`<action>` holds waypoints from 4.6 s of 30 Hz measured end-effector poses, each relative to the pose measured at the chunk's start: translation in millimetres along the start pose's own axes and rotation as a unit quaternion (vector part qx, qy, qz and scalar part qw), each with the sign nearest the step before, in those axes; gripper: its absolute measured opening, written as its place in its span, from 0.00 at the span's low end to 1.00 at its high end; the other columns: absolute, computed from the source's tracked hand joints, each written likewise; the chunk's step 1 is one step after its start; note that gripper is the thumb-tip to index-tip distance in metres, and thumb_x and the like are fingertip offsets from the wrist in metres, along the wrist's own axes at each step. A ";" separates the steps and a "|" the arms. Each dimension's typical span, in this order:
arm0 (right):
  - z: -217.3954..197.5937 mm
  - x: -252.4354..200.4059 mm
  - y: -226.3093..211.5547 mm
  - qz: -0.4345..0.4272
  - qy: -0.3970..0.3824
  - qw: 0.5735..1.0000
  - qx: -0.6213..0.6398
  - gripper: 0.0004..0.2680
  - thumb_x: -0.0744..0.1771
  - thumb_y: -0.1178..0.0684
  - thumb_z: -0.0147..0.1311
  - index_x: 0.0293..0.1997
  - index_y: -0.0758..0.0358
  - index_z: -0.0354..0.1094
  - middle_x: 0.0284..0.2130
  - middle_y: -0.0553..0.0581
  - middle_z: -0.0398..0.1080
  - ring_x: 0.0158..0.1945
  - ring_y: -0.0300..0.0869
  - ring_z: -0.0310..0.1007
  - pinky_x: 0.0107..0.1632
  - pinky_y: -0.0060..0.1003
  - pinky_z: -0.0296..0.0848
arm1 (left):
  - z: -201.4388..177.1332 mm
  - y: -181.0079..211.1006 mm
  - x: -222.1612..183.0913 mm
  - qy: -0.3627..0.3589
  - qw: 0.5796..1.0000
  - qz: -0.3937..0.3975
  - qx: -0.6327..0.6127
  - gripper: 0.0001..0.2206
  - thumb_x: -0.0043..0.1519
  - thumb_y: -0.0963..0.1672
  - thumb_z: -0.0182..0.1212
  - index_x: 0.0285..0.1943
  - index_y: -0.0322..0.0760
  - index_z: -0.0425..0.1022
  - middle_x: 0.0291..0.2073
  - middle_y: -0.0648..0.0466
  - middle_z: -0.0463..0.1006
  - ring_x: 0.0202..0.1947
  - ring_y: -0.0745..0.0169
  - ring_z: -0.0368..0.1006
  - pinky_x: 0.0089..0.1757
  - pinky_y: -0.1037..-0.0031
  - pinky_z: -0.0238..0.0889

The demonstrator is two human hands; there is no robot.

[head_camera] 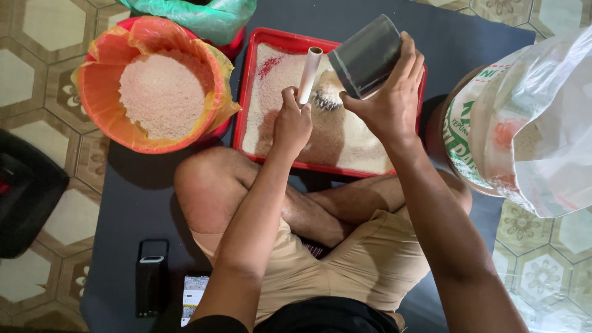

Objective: The person measures the granular substance from a tray using a metal cup and then transfers it into containers.

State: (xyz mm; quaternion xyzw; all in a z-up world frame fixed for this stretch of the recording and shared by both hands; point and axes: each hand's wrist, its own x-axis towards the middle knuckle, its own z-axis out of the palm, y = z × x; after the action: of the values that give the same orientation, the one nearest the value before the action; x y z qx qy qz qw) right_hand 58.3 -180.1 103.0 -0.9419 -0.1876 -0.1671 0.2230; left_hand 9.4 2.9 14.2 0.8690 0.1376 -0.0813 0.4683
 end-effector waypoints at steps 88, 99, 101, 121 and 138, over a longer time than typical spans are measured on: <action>88.4 -104.9 130.8 0.397 0.052 0.903 0.155 0.48 0.51 0.37 0.83 0.72 0.64 0.47 0.62 0.71 0.58 0.69 0.61 0.61 0.72 0.49 0.59 | 20.8 14.2 -26.0 0.028 0.993 0.098 0.066 0.17 0.69 0.48 0.50 0.61 0.32 0.63 0.42 0.29 0.79 0.45 0.30 0.79 0.42 0.48 0.75; 87.2 -104.1 130.6 0.398 0.025 0.904 0.155 0.47 0.51 0.36 0.82 0.70 0.61 0.49 0.61 0.68 0.59 0.68 0.58 0.62 0.71 0.48 0.60 | 24.0 13.2 -25.4 0.013 0.992 0.097 0.077 0.17 0.68 0.49 0.51 0.62 0.37 0.64 0.46 0.32 0.79 0.46 0.30 0.78 0.45 0.45 0.73; 87.5 -105.1 133.8 0.398 0.023 0.905 0.151 0.47 0.51 0.35 0.82 0.70 0.61 0.48 0.62 0.68 0.59 0.69 0.58 0.61 0.71 0.49 0.60 | 25.5 11.9 -24.3 0.013 0.992 0.100 0.079 0.18 0.68 0.49 0.52 0.62 0.36 0.64 0.47 0.31 0.78 0.47 0.29 0.78 0.45 0.46 0.73; 89.9 -111.2 144.3 0.426 0.054 0.892 0.138 0.46 0.53 0.34 0.83 0.69 0.61 0.49 0.60 0.69 0.62 0.67 0.59 0.64 0.69 0.50 0.63 | 19.5 13.8 -15.6 -0.022 0.995 0.084 0.039 0.16 0.69 0.46 0.45 0.65 0.40 0.64 0.51 0.37 0.77 0.49 0.37 0.79 0.45 0.56 0.77; 93.5 -110.4 146.0 0.428 0.045 0.889 0.160 0.46 0.51 0.37 0.84 0.69 0.60 0.50 0.60 0.68 0.60 0.67 0.58 0.63 0.70 0.49 0.61 | 28.3 -8.6 1.2 0.129 0.985 0.108 0.029 0.14 0.68 0.46 0.51 0.61 0.42 0.67 0.45 0.40 0.77 0.47 0.34 0.78 0.45 0.48 0.74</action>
State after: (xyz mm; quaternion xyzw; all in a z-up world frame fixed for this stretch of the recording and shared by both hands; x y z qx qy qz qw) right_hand 46.0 -286.9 -72.2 -0.8739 0.2194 -0.0658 0.4287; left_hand 7.4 -16.1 -8.4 0.8954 0.1001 0.0782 0.4268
